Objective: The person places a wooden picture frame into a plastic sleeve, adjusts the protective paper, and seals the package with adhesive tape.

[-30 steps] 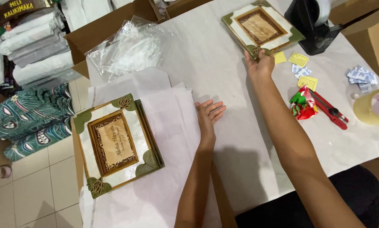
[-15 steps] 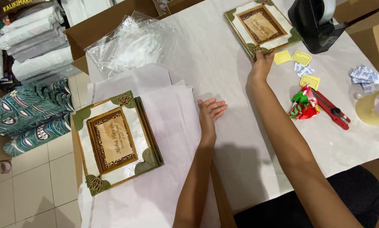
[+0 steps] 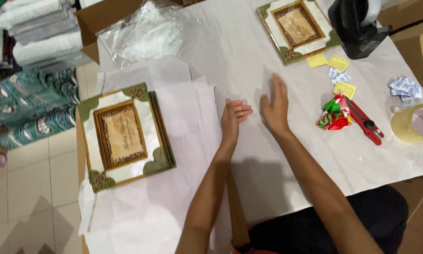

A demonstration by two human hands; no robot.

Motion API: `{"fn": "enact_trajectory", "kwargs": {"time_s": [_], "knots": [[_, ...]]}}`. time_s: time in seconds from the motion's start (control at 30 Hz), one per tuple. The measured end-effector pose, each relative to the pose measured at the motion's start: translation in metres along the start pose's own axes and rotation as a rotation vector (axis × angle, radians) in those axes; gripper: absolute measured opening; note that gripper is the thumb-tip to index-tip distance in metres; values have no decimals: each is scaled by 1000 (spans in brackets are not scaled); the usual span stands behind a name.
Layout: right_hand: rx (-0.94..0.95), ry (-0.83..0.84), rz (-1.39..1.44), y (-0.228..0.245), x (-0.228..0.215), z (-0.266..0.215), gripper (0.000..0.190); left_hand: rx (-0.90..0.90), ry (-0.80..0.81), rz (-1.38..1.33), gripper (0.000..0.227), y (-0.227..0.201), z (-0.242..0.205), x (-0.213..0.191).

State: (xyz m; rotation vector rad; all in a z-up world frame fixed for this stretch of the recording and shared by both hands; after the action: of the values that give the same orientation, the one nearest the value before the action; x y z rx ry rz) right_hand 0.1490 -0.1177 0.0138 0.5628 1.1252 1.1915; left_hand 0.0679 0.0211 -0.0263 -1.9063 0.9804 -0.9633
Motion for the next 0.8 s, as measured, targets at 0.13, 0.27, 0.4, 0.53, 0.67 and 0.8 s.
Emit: {"fn": "enact_trajectory", "kwargs": {"time_s": [0.13,0.27,0.4,0.53,0.67,0.8], "knots": [[-288,238,-185,2,4,-47,38,50,-26,54,49,13,11,-3],[-172,452,-570,22,-3,-91,46,201,-29,275,32,10,5,3],[35,507,-602,29,-24,-116,50,547,-55,630,25,-29,-41,22],[29,509,-557,23,-27,-122,52,716,-113,658,30,-79,-49,16],[-87,413,-577,17,-28,-126,50,825,-456,1099,59,-117,55,-34],[-215,313,-563,21,-29,-125,50,288,-687,1652,113,-160,120,-87]]}}
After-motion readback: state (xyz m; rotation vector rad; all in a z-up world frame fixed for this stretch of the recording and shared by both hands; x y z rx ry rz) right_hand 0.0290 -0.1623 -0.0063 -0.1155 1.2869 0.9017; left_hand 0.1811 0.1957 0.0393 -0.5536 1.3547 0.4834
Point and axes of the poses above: each hand's wrist, its own z-axis towards the middle knuckle, its own x-axis out of the palm, y = z × x, the point moved 8 cm from there along z, towards the middle knuckle, and after that the axes turned 8 degrees about -x, right-handed, at the moved point
